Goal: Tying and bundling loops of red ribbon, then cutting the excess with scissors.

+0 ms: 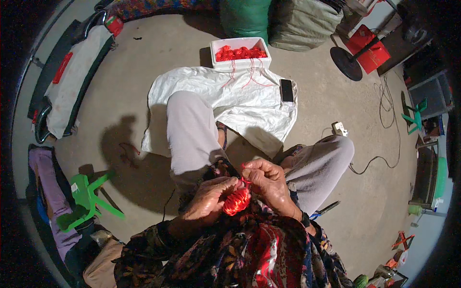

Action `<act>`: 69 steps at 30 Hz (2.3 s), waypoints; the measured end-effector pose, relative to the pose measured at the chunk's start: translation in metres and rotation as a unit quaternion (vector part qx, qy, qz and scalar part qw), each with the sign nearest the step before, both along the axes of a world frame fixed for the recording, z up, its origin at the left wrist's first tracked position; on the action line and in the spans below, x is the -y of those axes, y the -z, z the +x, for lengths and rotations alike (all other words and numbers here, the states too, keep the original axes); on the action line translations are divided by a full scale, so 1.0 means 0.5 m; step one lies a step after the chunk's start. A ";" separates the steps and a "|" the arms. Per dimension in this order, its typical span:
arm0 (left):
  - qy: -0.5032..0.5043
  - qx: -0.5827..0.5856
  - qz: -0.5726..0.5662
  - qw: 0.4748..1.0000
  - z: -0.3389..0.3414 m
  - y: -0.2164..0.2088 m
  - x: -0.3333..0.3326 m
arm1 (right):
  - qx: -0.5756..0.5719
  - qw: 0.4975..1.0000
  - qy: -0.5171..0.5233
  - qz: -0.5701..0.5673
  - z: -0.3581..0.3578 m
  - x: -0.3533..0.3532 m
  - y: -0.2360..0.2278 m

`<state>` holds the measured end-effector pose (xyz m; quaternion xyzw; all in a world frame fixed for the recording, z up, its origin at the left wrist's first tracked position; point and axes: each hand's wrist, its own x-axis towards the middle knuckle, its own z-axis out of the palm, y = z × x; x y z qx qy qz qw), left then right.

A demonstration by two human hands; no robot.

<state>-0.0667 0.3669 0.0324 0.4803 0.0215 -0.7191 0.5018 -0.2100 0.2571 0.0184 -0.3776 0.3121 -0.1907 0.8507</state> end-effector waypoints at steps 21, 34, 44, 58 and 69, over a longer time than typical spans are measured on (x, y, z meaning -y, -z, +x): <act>0.056 0.151 -0.040 0.986 0.007 -0.007 -0.003 | -0.032 0.979 -0.155 -0.125 -0.047 0.004 -0.010; -0.051 0.130 -0.151 0.979 -0.002 -0.052 -0.032 | -0.028 0.962 -0.236 -0.138 -0.137 -0.023 -0.031; -0.029 0.159 -0.165 0.973 0.003 -0.038 -0.033 | 0.016 0.930 -0.256 -0.264 -0.141 -0.024 -0.030; 0.185 0.202 -0.114 0.955 0.022 -0.031 0.014 | -0.059 0.826 -0.185 -0.529 -0.118 0.097 -0.099; 0.298 0.211 -0.171 0.915 0.034 -0.060 0.038 | -0.036 0.825 -0.174 -0.537 0.005 0.124 -0.056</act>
